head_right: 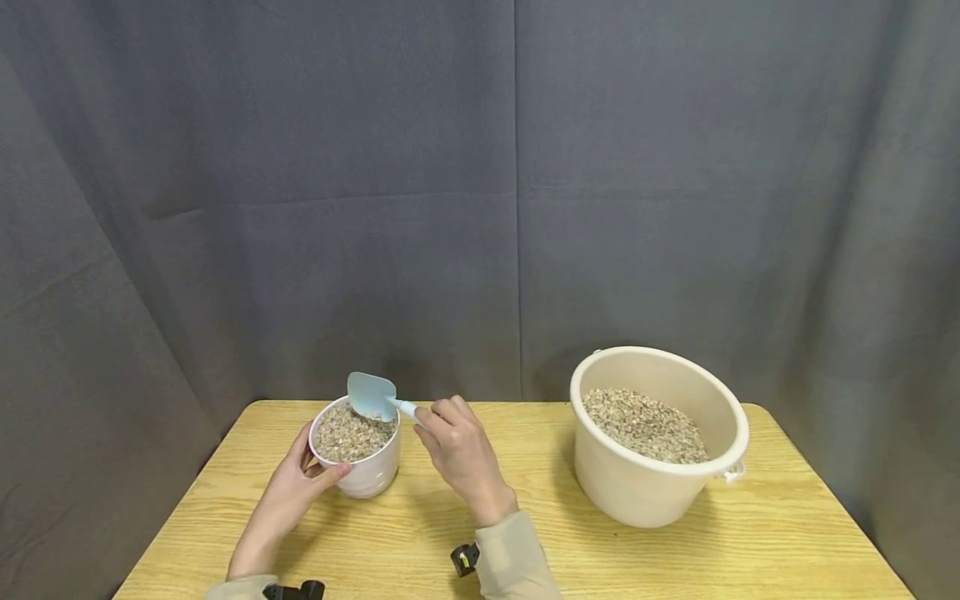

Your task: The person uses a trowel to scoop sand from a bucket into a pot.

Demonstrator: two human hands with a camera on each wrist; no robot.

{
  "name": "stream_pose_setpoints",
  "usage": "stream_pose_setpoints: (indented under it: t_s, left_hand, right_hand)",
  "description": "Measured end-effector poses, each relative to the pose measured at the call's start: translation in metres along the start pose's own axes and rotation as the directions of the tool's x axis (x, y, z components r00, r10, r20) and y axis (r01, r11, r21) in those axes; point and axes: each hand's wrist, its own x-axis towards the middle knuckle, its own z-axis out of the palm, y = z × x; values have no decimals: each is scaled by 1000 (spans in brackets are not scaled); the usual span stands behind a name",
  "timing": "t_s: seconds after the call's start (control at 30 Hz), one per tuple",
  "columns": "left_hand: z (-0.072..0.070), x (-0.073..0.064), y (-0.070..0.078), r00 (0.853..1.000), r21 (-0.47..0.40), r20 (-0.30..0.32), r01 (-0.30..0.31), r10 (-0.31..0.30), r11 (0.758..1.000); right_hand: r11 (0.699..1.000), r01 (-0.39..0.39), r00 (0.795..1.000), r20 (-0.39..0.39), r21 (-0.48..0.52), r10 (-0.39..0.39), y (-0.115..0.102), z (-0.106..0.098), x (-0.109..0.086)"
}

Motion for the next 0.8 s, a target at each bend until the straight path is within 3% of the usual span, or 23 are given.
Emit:
stream_pose_setpoints:
  t_s: [0.2,0.37,0.63,0.8]
  left_hand:
    - [0,0,-1,1000,5,-3,2,-2,1000]
    - [0,-2,7,1000,2,-2,16,-16,1000]
    - [-1,-1,2,1000,6,0,-6,6,1000]
    - [0,0,1,1000,7,-1,5,-5,1000]
  right_hand:
    - [1000,-19,1000,-6,9,19,-1,1,-1]
    - [999,-42,999,-15,33,42,0,5,-3]
    - [984,-169,986,12,54,168,-4,9,-5]
    - [994,-99,995,-14,55,100,-7,7,0]
